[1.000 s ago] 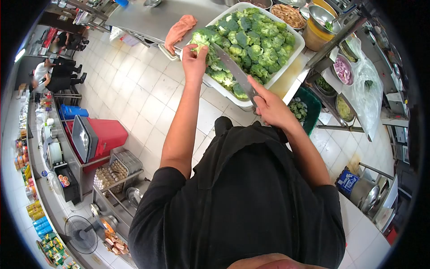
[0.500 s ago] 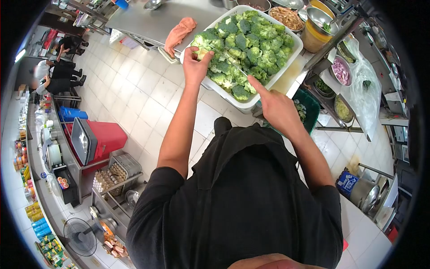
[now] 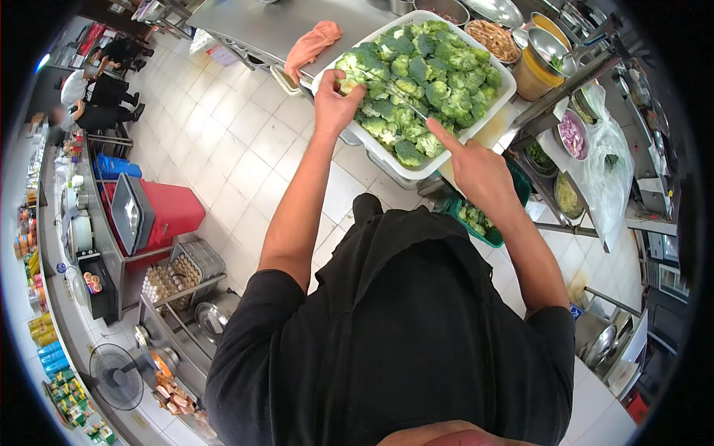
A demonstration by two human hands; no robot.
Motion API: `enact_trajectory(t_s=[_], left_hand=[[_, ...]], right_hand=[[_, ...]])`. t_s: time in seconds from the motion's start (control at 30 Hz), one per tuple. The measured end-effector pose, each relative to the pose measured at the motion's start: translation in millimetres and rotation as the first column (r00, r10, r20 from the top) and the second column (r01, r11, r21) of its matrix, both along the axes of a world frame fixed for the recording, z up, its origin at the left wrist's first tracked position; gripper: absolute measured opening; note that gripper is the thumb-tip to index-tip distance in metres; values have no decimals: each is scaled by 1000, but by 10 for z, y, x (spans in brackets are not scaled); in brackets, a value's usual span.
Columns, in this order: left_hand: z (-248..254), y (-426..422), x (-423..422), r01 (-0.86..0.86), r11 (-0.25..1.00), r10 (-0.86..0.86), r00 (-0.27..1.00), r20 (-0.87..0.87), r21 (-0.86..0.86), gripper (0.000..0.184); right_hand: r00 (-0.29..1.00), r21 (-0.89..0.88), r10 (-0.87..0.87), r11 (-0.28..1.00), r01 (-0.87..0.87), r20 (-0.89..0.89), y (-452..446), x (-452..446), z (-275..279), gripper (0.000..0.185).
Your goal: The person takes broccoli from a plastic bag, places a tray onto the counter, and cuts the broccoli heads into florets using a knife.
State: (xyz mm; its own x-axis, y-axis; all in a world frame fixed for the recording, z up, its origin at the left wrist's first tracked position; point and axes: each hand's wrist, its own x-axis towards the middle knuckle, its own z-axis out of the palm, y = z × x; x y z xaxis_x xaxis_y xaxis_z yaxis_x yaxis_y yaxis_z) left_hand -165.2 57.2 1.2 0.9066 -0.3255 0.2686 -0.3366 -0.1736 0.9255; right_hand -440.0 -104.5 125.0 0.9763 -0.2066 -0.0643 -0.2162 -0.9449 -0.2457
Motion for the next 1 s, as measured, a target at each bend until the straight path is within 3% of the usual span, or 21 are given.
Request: enact_trajectory(t_s=[0.23, 0.33, 0.43, 0.67, 0.77, 0.87, 0.97, 1.0], left_hand=[[23, 27, -4, 34, 998, -35, 999, -20, -47, 36], [36, 13, 19, 27, 1000, -27, 1000, 14, 2, 35], [19, -18, 32, 16, 999, -17, 1000, -17, -44, 35], [43, -34, 98, 21, 1000, -21, 1000, 23, 23, 38], [59, -45, 84, 28, 994, -36, 996, 79, 105, 41], [284, -31, -70, -4, 975, -14, 997, 80, 220, 43], [332, 14, -174, -22, 970, -5, 994, 112, 242, 42], [336, 26, -192, -28, 969, -5, 992, 130, 244, 41]], right_hand=[[999, 81, 34, 996, -32, -19, -29, 76, -31, 81], [998, 117, 31, 992, -37, 50, -6, 179, -223, 83], [1000, 105, 6, 994, -9, 25, 45, 215, -246, 85], [996, 70, -89, 994, 87, 25, 146, 225, -573, 82], [992, 407, -122, 906, 119, -17, 68, 137, -626, 75], [969, 648, -194, 760, 49, 154, 98, -87, -855, 66], [940, 766, -337, 618, 178, 53, 73, -252, -690, 64], [943, 713, -321, 682, 162, 93, 53, -313, -668, 64]])
